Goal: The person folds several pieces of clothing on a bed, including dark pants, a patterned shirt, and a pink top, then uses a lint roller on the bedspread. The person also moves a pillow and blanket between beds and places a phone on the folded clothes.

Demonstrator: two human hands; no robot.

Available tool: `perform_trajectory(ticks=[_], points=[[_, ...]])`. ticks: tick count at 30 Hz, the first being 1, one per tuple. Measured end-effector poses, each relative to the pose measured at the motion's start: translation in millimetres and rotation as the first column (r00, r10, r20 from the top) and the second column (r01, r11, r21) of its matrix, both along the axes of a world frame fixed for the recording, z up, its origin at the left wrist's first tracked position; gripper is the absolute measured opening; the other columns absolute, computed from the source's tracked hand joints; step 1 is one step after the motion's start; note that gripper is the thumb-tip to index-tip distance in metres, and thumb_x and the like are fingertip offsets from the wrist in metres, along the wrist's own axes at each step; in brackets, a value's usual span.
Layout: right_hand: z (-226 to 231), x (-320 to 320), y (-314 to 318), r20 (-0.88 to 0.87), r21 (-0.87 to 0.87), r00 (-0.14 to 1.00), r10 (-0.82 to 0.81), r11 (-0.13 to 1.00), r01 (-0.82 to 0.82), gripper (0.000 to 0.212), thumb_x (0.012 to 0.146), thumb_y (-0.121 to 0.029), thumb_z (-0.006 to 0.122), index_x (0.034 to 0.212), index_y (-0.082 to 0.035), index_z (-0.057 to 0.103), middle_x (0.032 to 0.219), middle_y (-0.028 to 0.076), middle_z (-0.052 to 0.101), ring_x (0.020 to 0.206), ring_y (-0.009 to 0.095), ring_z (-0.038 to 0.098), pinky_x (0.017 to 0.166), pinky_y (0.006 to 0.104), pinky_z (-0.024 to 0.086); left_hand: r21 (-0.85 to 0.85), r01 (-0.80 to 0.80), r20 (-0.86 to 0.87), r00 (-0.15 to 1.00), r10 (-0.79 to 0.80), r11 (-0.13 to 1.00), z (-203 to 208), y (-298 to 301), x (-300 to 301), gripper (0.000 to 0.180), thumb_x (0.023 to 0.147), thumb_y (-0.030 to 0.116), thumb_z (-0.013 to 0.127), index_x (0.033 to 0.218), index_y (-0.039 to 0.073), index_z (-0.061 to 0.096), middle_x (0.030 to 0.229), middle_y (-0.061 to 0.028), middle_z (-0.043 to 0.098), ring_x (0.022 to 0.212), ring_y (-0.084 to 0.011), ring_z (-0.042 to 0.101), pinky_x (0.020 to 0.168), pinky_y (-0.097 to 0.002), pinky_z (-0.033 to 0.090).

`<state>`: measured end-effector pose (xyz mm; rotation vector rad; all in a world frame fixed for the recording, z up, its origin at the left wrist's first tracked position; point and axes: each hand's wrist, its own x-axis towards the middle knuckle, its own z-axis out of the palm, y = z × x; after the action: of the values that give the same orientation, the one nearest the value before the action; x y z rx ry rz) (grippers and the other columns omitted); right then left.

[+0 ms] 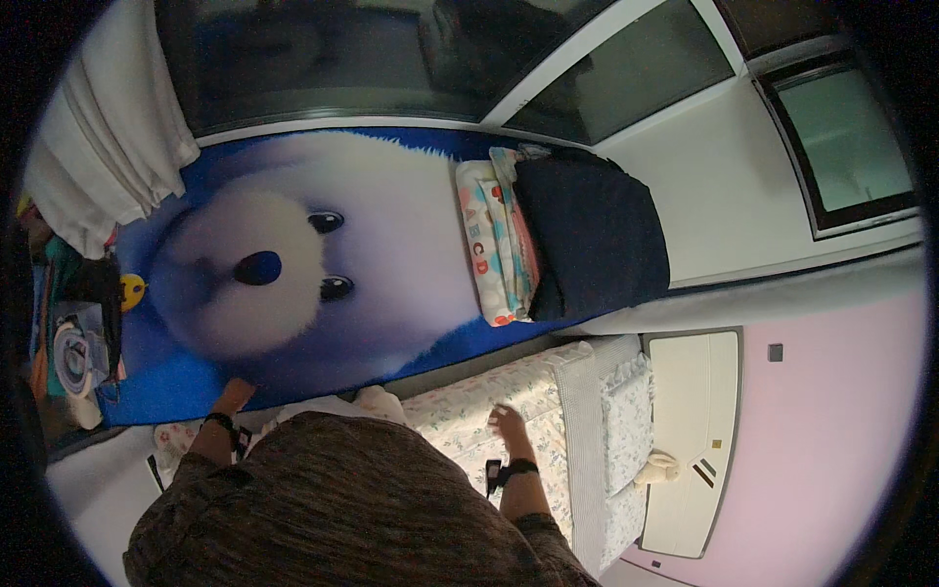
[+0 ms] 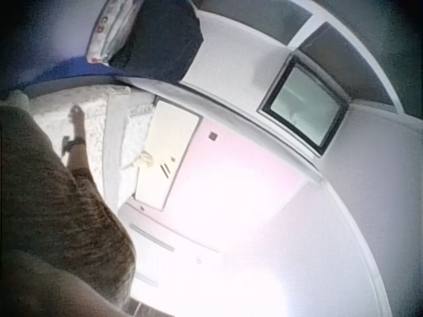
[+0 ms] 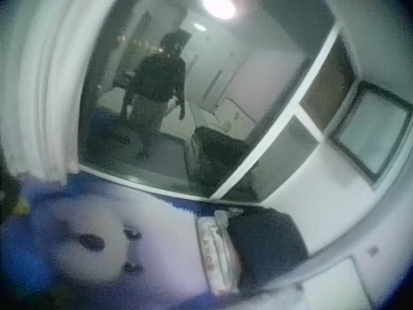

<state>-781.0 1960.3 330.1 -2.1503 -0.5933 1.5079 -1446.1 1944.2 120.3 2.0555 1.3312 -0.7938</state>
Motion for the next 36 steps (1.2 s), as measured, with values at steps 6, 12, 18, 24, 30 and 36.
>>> perform_trajectory(ticks=[6,12,18,24,30,36], points=[[20,48,154,-0.504,0.278,0.828,-0.244,0.862,0.424,0.046,0.087,-0.046,0.059,0.121,-0.015,0.052,0.108,0.006,0.059,0.092,0.022,0.058,0.081,0.0409,0.045,-0.154,-0.736,0.178,0.636,0.751,0.659,39,-33,47,0.022,0.093,0.016,0.05,0.103,0.002,0.064,0.105,-0.0144,0.063,0.094,-0.0302,0.06,0.08,-0.042,0.05],[67,60,244,-0.804,0.083,0.486,-0.342,0.745,0.662,0.046,0.084,-0.041,0.065,0.112,-0.006,0.055,0.102,0.011,0.061,0.089,0.027,0.057,0.079,0.0416,0.049,-0.273,-0.825,0.19,0.458,0.868,0.495,55,-39,107,0.025,0.095,0.022,0.05,0.109,0.003,0.059,0.101,-0.0121,0.062,0.089,-0.0254,0.06,0.076,-0.0386,0.05],[172,106,288,-0.885,0.152,0.384,-0.263,0.616,0.773,0.028,0.082,-0.026,0.066,0.093,-0.002,0.059,0.082,0.01,0.061,0.072,0.023,0.058,0.069,0.0361,0.053,-0.423,-0.903,0.22,-0.024,0.975,0.073,74,-77,145,0.038,0.089,0.03,0.057,0.11,-0.001,0.06,0.105,-0.0163,0.065,0.096,-0.0292,0.062,0.081,-0.0419,0.048],[202,119,314,-0.839,0.263,0.49,-0.238,0.612,0.746,0.023,0.088,-0.023,0.058,0.094,-0.001,0.061,0.082,0.008,0.065,0.071,0.023,0.063,0.067,0.0371,0.053,-0.333,-0.88,0.186,0.291,0.939,0.339,84,-81,149,0.037,0.088,0.028,0.056,0.11,-0.001,0.061,0.107,-0.0159,0.065,0.095,-0.0286,0.062,0.078,-0.041,0.049],[152,106,281,-0.726,0.48,0.684,-0.075,0.656,0.582,0.028,0.086,-0.022,0.063,0.099,0.002,0.055,0.089,0.01,0.061,0.074,0.02,0.057,0.072,0.0328,0.051,-0.36,-0.918,0.106,0.136,0.985,0.165,52,-93,126,0.054,0.091,0.038,0.054,0.131,0.003,0.045,0.129,-0.0199,0.052,0.117,-0.037,0.051,0.093,-0.0483,0.044],[31,60,237,-0.661,0.044,0.529,-0.532,0.677,0.735,0.046,0.09,-0.041,0.056,0.114,-0.003,0.052,0.102,0.014,0.059,0.095,0.03,0.055,0.081,0.0413,0.048,-0.311,-0.947,0.085,0.063,0.994,0.087,67,-66,110,0.033,0.097,0.028,0.045,0.12,0.005,0.048,0.114,-0.0105,0.054,0.1,-0.0261,0.053,0.091,-0.0457,0.044]])
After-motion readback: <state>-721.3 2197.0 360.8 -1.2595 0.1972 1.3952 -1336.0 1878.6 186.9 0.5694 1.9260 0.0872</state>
